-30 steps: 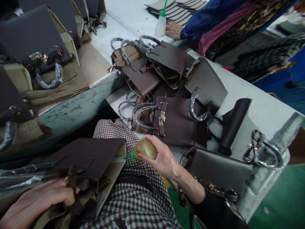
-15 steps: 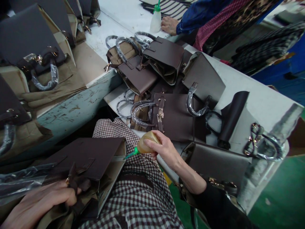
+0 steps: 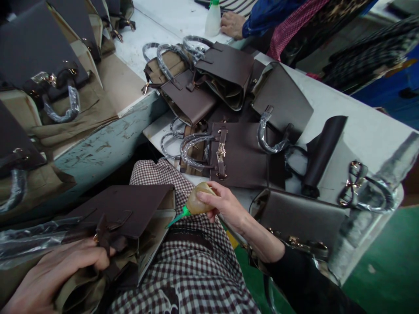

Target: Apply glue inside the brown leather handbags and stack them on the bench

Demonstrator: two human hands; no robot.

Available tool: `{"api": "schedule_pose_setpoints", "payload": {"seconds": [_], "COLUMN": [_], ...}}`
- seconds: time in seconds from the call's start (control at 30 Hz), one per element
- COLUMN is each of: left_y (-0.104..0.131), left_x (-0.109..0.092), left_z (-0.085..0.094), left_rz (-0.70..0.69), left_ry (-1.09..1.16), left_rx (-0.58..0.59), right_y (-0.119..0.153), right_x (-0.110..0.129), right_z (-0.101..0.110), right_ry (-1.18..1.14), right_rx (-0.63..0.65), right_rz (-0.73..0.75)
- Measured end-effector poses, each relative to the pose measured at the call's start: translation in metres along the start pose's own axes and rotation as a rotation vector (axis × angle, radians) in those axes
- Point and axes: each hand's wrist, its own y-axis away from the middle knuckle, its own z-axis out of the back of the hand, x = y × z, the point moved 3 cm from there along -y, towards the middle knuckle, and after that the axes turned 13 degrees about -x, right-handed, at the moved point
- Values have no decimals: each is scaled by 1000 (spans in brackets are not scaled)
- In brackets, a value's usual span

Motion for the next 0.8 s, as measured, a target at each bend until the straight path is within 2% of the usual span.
{"api": "schedule_pose_setpoints", "payload": {"seconds": [0.13, 0.33, 0.57, 0.67, 0.8], "left_y": [-4, -21, -19, -21, -19], "left_x": [2, -4, -2, -2, -2], "left_z": [3, 6, 6, 7, 8], "left_rz": [-14, -31, -46, -21, 33], "left_ry": [14, 95, 105, 110, 151], "left_rx": [42, 59, 63, 43, 14], "right_y": [14, 37, 66, 70, 60], "right_x": [1, 6, 10, 10, 7], "right_z": [-5, -10, -21, -22, -11], "right_ry": [-83, -162, -227, -234, -167], "right_rx": [22, 52, 75, 76, -27], "right_rz": [-59, -44, -49, -63, -17]}}
